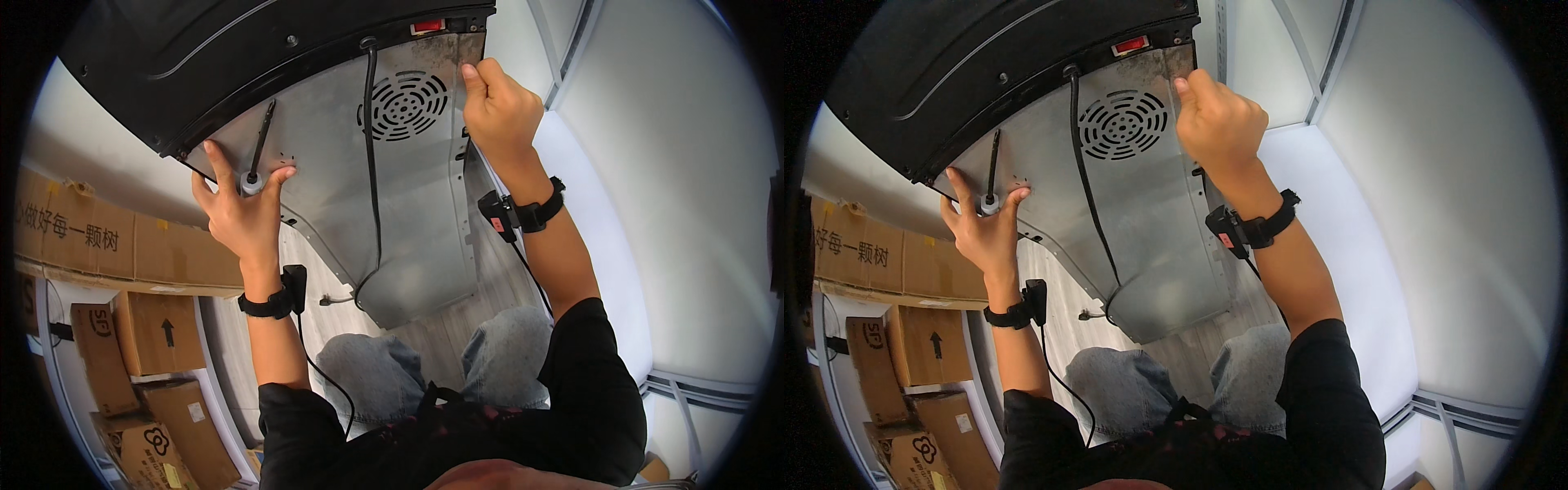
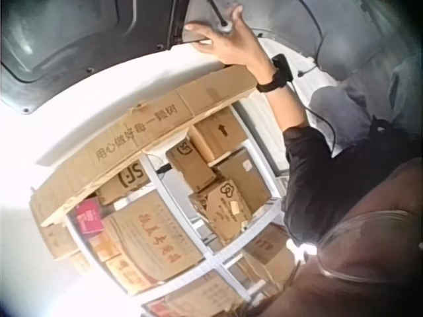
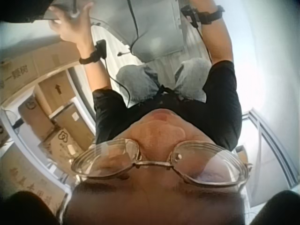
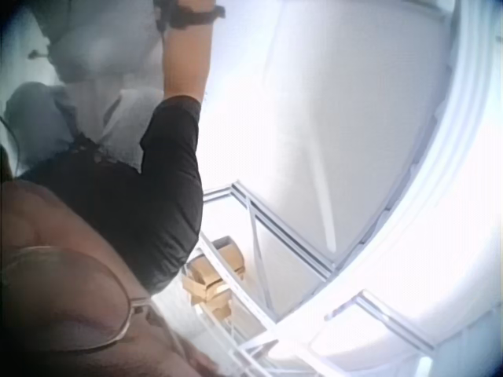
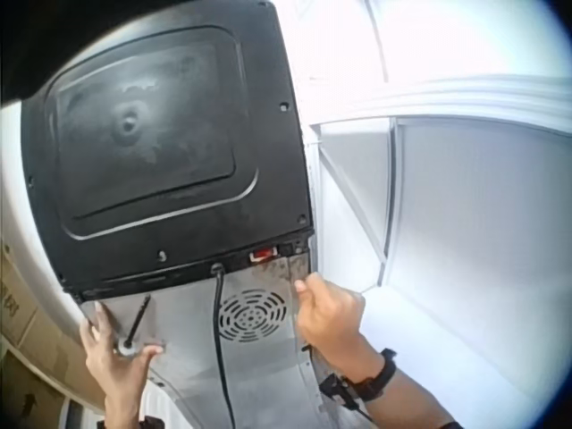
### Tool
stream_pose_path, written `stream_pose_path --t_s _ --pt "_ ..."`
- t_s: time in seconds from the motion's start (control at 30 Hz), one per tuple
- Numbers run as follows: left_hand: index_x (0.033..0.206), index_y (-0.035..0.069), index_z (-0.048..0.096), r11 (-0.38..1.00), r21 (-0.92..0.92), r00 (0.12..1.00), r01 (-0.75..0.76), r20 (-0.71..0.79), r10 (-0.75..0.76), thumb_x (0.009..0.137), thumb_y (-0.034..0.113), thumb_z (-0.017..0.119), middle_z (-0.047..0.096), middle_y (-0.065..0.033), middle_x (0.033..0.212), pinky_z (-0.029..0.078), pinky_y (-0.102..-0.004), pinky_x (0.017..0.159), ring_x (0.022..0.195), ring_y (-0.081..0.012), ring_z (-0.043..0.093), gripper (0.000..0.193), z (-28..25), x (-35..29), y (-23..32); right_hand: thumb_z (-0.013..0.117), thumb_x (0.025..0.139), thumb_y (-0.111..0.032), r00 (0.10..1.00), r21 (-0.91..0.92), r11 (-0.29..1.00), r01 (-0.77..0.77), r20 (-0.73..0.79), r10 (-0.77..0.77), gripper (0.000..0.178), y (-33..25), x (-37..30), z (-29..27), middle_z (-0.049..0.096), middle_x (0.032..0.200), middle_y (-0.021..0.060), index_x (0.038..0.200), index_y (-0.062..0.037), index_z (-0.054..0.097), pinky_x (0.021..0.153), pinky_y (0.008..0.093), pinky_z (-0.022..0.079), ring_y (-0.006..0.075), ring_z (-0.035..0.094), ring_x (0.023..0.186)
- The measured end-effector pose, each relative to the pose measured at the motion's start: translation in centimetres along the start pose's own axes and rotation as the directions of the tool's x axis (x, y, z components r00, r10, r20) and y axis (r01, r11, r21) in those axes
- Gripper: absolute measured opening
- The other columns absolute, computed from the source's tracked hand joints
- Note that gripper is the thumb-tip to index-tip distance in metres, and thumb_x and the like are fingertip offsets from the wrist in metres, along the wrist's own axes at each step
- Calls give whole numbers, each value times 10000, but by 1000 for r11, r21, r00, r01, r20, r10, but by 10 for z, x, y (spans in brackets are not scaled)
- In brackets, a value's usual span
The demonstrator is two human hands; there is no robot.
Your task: The person uses a screwdriver to remove screws from the back of a black electronic device, detaches a metal cover, and then reattaches the cover by screwing it back into place. The task involves careful handling of screws and alignment of the cover.
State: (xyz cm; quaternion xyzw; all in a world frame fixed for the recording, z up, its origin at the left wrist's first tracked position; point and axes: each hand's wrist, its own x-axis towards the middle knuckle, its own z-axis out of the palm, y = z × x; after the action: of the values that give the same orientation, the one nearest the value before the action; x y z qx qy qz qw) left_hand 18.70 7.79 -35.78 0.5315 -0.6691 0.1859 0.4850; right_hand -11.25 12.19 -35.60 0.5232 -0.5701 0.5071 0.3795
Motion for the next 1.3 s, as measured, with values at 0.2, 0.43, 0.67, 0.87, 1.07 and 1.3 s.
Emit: stream_pose_path --t_s 0.2,0.43,0.67,0.87,1.07,1.3 --pt "1420 253 398 999 39 1000 -5 -4 5 471 557 841 464 -292 1249 535 -394 666 894 -406 645 1091 0 0 -3 667 824 -159 995 104 995 15 93 -25 239 1 -2 -13 454 471 30 669 -89 499 346 315 301 213 409 359" --pt "1421 267 398 997 20 995 -70 -64 71 448 509 858 479 -244 1171 505 -356 557 650 -320 610 1103 3 0 -3 621 747 -56 986 84 983 164 31 -167 135 11 3 -6 452 490 28 678 -93 512 337 313 283 201 406 359" --pt "1418 243 406 995 0 993 -96 -73 96 449 499 858 484 -233 1194 499 -347 546 659 -280 615 1099 4 -2 -7 622 796 -53 974 -63 980 187 140 -177 158 8 2 -7 480 504 44 691 -77 505 381 323 317 227 417 396" --pt "1418 252 405 997 -22 997 -76 -35 75 482 529 841 492 -209 1181 528 -374 612 831 -319 630 1070 3 -2 -7 600 762 -52 988 7 989 146 56 -146 120 8 3 -3 467 480 20 691 -97 513 341 321 284 211 412 365" --pt "1409 268 419 985 -6 981 -175 -89 174 581 508 799 474 -242 1237 480 -312 503 599 -247 597 941 7 1 -22 594 884 -185 900 148 925 -351 325 290 136 -10 -6 -18 552 547 48 886 -61 537 475 326 425 223 554 484" --pt "1343 246 510 982 -123 989 -140 -75 131 745 310 781 466 -184 1314 478 -283 546 575 -217 551 660 1 -1 -23 456 983 -317 561 535 211 -818 660 500 367 -14 -17 -44 645 1017 160 1135 8 532 771 345 508 253 648 912"
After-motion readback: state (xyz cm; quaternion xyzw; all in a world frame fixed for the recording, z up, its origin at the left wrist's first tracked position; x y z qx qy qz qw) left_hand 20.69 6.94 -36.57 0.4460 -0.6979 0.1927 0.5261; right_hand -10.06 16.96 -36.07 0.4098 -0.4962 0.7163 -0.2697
